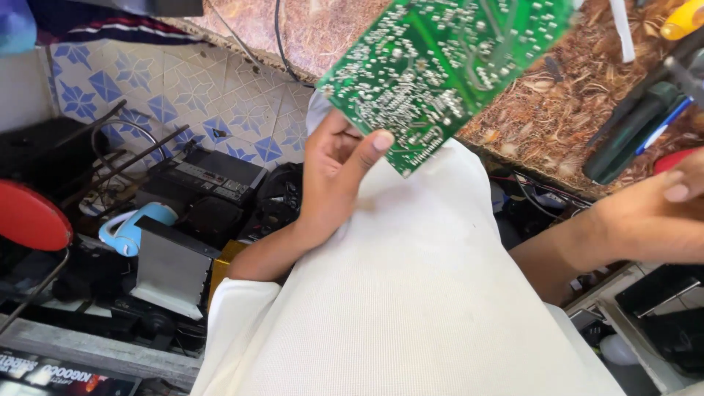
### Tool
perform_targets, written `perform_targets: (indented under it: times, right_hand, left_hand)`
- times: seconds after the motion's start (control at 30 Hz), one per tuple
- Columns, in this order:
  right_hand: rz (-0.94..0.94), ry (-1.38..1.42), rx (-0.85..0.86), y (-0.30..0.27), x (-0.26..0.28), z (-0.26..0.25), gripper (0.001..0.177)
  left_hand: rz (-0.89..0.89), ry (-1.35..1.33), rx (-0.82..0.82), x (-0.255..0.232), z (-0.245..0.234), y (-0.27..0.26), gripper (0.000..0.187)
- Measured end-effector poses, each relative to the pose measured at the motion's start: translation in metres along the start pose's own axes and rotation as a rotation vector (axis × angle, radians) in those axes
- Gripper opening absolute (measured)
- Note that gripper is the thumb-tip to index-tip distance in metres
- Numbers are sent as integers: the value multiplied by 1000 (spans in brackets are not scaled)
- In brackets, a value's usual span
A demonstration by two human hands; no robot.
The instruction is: Soldering components on a circuit board using a soldering iron.
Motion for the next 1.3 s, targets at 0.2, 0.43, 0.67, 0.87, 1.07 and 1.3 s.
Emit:
perform_targets:
  times: [0.2, 0.43, 0.67, 0.87, 1.07, 1.3]
  right_hand:
    - [-18, -312, 108, 0, -40, -1, 22]
    - [-81, -462, 75, -25, -81, 13, 17]
    - [-104, -493, 108, -35, -89, 27, 18]
    - [-31, -489, 166, -39, -91, 35, 24]
    - [-46, -524, 180, -41, -89, 38, 24]
    - [-41, -544, 179, -41, -90, 37, 23]
  left_hand:
    - [13, -7, -169, 10, -13, 11, 30]
    - [-15, -37, -169, 19, -13, 13, 29]
    - [-96, -39, -161, 26, -10, 14, 32]
    - [-107, -18, -157, 29, -11, 15, 30]
    - [-96, -1, -166, 30, -12, 17, 24]
    - [-92, -5, -143, 34, -12, 19, 30]
Point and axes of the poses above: each hand's wrist, its own y-axis towards the middle knuckle, its own z-axis out of the palm, x = y × z, the point moved 1 cm from there along y, towards the middle knuckle, and after that the axes turned 9 degrees about -x, right-handed, at the moved point
